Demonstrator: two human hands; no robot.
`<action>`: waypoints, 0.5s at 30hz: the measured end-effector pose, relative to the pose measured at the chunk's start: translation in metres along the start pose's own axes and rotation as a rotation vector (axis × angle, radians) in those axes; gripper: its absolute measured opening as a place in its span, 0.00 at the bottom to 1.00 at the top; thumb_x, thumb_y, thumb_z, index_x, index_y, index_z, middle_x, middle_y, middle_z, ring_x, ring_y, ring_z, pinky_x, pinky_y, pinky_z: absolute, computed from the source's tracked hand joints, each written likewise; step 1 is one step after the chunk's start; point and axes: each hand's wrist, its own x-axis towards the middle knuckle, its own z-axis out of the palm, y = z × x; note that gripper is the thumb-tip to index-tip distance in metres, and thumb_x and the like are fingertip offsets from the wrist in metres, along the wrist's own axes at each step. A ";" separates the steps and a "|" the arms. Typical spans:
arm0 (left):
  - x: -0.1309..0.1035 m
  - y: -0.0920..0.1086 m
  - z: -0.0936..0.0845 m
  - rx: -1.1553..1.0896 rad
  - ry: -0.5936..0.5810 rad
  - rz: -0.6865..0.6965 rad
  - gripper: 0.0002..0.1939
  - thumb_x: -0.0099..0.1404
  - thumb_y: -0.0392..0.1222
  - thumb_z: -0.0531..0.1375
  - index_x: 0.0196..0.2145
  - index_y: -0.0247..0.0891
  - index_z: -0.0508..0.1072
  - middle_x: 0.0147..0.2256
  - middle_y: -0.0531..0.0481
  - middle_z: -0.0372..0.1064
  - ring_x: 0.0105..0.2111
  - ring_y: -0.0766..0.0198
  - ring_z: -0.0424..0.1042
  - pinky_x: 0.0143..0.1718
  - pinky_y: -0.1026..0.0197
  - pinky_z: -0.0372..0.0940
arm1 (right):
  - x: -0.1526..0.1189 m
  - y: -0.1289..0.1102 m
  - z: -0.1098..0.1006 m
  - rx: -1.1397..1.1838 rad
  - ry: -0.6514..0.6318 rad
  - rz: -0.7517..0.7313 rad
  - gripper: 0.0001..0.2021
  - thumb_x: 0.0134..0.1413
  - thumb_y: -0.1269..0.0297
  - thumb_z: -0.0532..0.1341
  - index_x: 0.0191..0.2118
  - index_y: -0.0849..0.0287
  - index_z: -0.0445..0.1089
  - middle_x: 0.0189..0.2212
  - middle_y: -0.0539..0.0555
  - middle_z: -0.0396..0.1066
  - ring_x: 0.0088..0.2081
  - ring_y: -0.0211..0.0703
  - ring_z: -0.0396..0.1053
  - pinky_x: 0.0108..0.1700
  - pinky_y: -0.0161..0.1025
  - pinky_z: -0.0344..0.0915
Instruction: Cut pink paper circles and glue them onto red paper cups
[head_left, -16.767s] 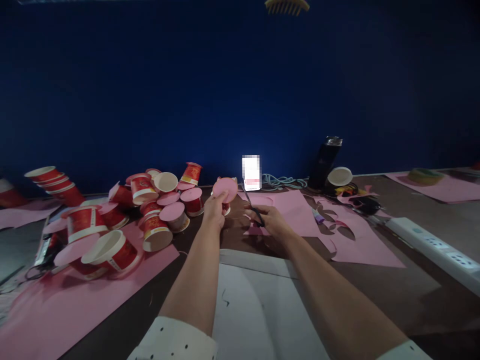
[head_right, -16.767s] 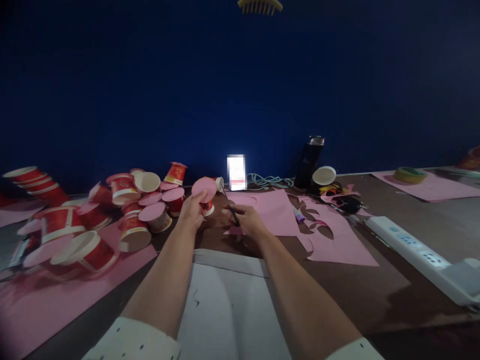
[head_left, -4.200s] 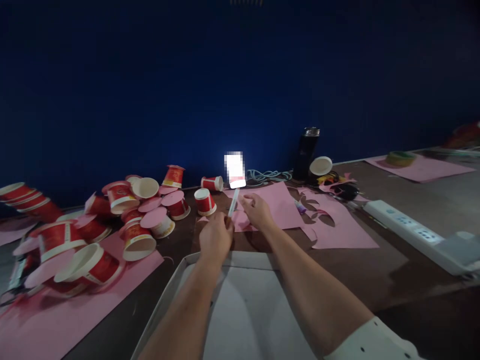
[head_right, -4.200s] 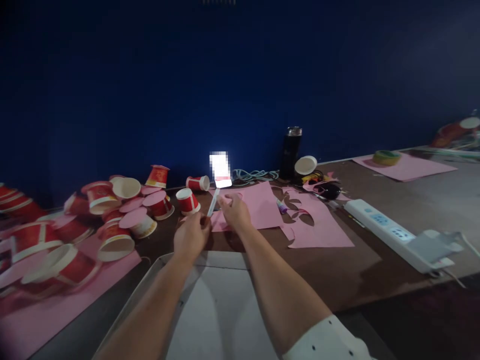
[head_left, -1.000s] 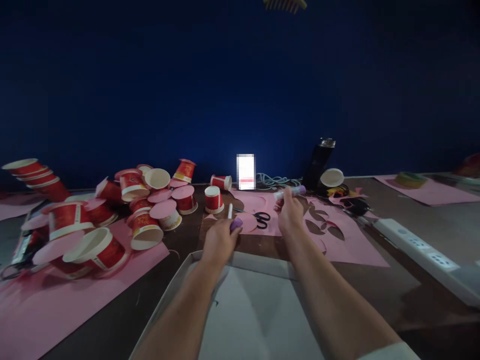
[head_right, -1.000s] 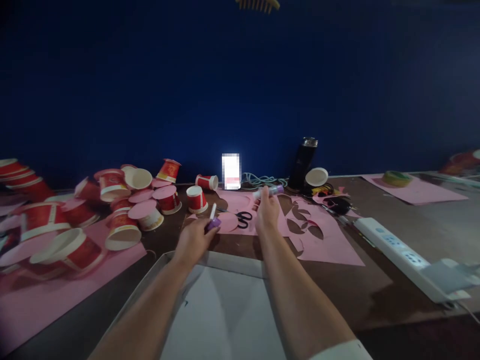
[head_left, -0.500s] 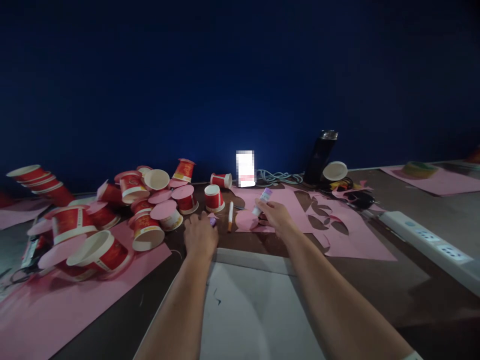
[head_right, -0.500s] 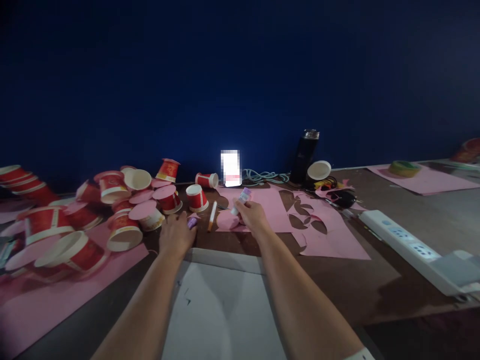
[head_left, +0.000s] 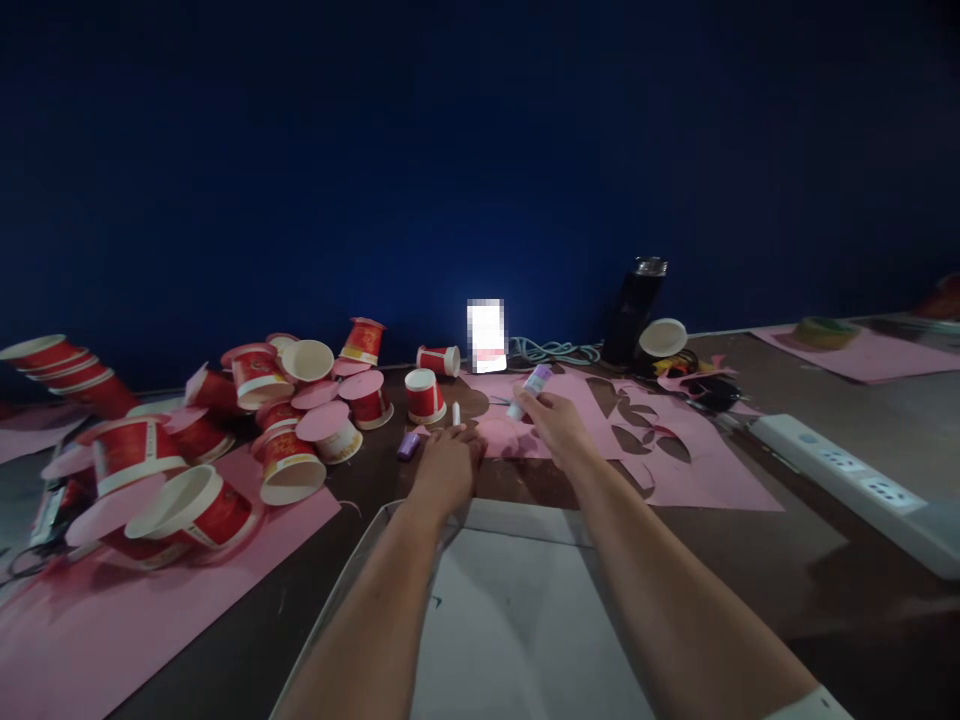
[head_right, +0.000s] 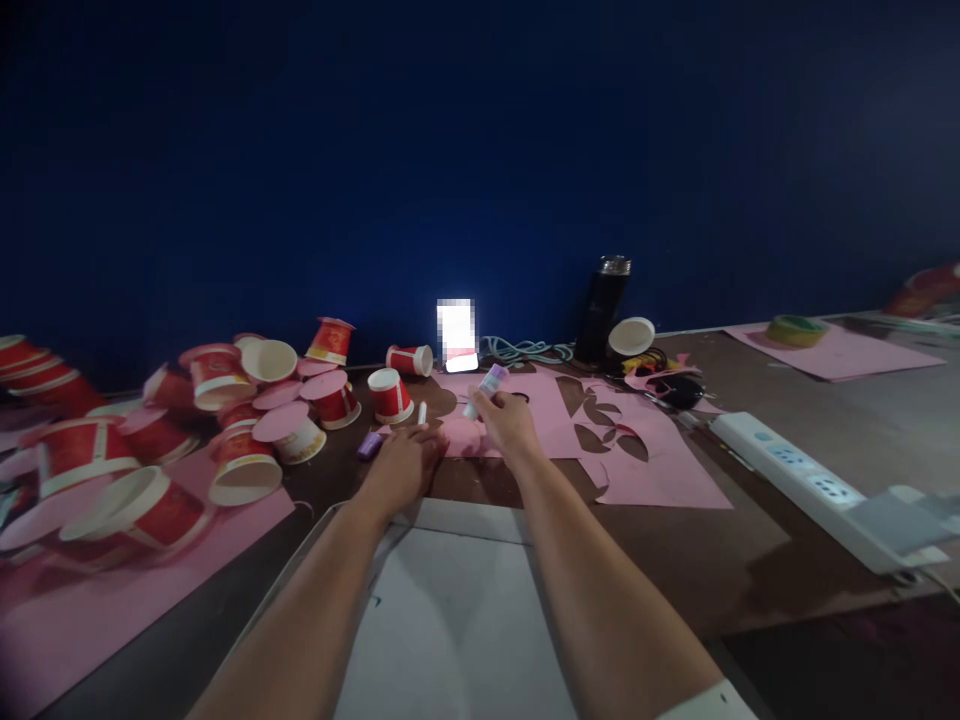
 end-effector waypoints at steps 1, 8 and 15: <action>-0.001 0.000 -0.001 -0.007 0.004 0.012 0.17 0.65 0.36 0.48 0.45 0.44 0.73 0.52 0.47 0.67 0.56 0.53 0.60 0.55 0.48 0.53 | -0.001 -0.001 -0.001 0.041 -0.044 0.031 0.21 0.43 0.45 0.61 0.27 0.61 0.72 0.26 0.56 0.72 0.29 0.43 0.70 0.28 0.35 0.63; 0.002 0.006 -0.010 -0.036 -0.078 0.001 0.14 0.63 0.35 0.50 0.40 0.38 0.74 0.41 0.42 0.73 0.43 0.55 0.69 0.45 0.55 0.60 | -0.008 -0.013 -0.005 0.317 -0.232 0.234 0.16 0.42 0.50 0.64 0.29 0.60 0.71 0.31 0.56 0.72 0.32 0.42 0.68 0.26 0.34 0.67; -0.003 0.014 -0.016 0.025 -0.059 -0.081 0.16 0.65 0.38 0.48 0.41 0.41 0.75 0.46 0.42 0.70 0.45 0.51 0.67 0.47 0.51 0.56 | -0.008 -0.010 -0.003 0.369 -0.278 0.281 0.14 0.39 0.53 0.68 0.27 0.59 0.71 0.23 0.52 0.69 0.23 0.36 0.63 0.25 0.34 0.66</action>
